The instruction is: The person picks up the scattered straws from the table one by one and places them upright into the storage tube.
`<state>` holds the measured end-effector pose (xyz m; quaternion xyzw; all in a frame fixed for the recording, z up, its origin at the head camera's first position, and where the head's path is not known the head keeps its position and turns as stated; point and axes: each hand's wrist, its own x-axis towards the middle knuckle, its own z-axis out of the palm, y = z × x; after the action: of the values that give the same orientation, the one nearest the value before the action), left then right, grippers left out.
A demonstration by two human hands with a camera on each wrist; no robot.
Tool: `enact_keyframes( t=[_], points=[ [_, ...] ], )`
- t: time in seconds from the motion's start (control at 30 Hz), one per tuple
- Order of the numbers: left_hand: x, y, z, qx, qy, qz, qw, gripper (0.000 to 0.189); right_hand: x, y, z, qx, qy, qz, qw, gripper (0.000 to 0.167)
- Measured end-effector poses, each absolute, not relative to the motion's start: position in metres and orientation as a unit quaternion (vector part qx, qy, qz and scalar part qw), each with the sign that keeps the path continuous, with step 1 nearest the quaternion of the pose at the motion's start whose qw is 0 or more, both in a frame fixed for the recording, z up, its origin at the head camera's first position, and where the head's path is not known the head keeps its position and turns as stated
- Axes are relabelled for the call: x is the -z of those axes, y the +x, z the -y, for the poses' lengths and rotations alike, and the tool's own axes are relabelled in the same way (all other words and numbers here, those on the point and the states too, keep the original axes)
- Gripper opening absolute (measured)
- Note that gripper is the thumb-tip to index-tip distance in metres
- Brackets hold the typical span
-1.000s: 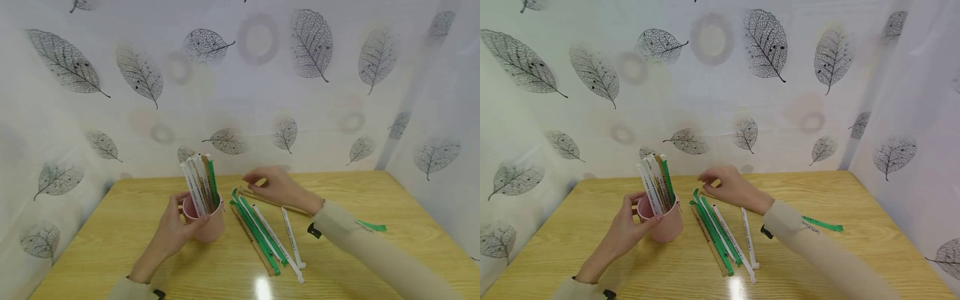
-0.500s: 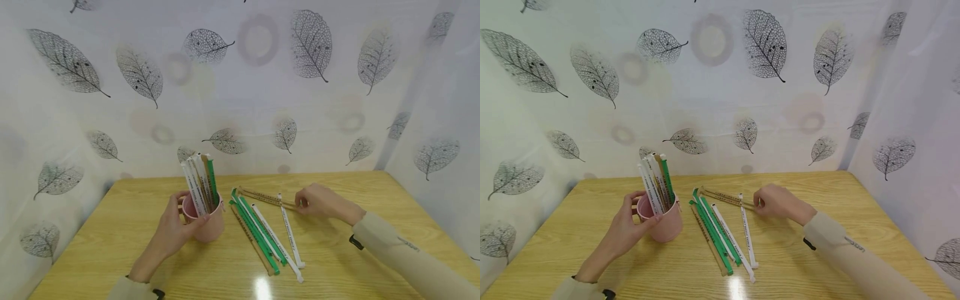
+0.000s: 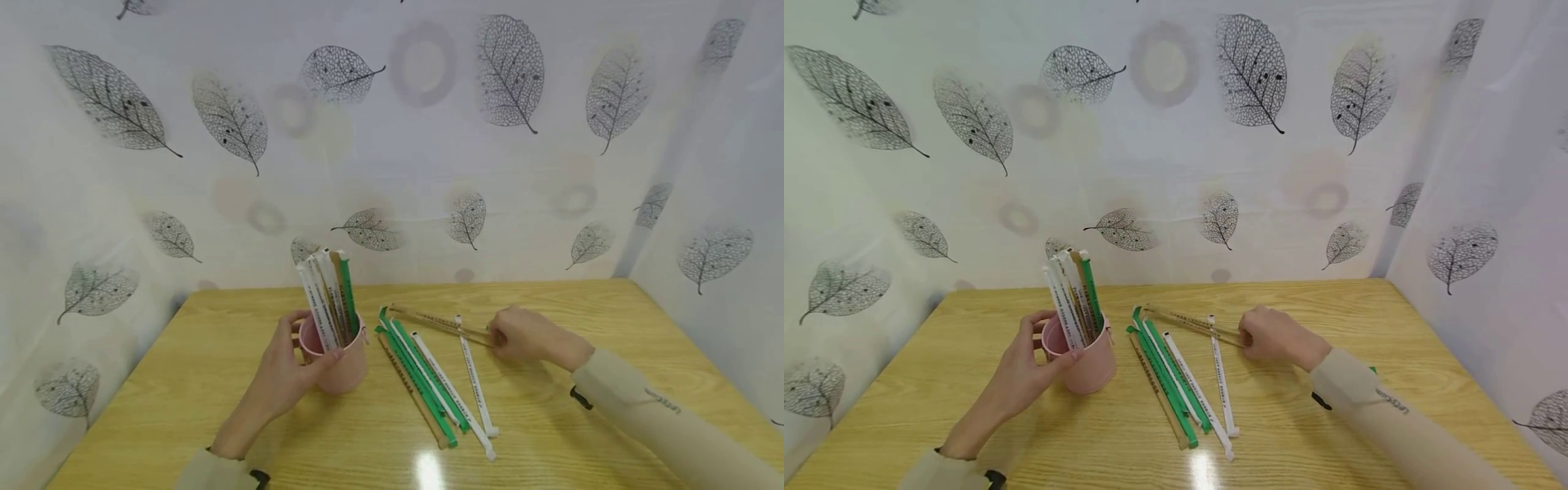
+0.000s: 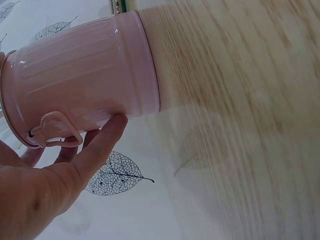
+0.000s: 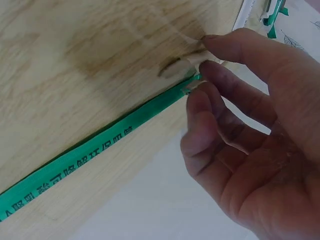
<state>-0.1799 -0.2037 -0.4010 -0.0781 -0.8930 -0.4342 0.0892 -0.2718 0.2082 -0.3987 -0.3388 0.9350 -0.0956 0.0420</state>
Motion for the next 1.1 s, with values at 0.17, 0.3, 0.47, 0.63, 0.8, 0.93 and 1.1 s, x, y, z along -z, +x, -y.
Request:
enact_keyframes(
  t=[0.17, 0.3, 0.47, 0.63, 0.8, 0.93, 1.1],
  points=[
    [0.402, -0.181, 0.204, 0.431, -0.079, 0.894, 0.089, 0.082, 0.396, -0.268, -0.211, 0.1, -0.333, -0.935, 0.073, 0.024],
    [0.402, -0.18, 0.204, 0.434, -0.086, 0.892, 0.092, 0.081, 0.396, -0.264, -0.216, 0.106, -0.33, -0.934, 0.089, 0.024],
    [0.401, -0.179, 0.203, 0.431, -0.084, 0.894, 0.091, 0.08, 0.395, -0.262, -0.223, 0.128, -0.338, -0.928, 0.086, 0.017],
    [0.401, -0.179, 0.204, 0.428, -0.081, 0.895, 0.092, 0.081, 0.383, -0.26, -0.231, 0.167, -0.34, -0.924, 0.048, 0.012],
    [0.402, -0.179, 0.204, 0.424, -0.078, 0.897, 0.093, 0.082, 0.371, -0.259, -0.236, 0.25, -0.344, -0.905, -0.019, 0.025],
    [0.402, -0.18, 0.204, 0.423, -0.077, 0.898, 0.095, 0.082, 0.364, -0.26, -0.236, 0.331, -0.355, -0.87, -0.09, 0.031],
    [0.402, -0.18, 0.204, 0.421, -0.082, 0.898, 0.1, 0.081, 0.354, -0.262, -0.231, 0.422, -0.347, -0.827, -0.131, 0.034]
  ],
)
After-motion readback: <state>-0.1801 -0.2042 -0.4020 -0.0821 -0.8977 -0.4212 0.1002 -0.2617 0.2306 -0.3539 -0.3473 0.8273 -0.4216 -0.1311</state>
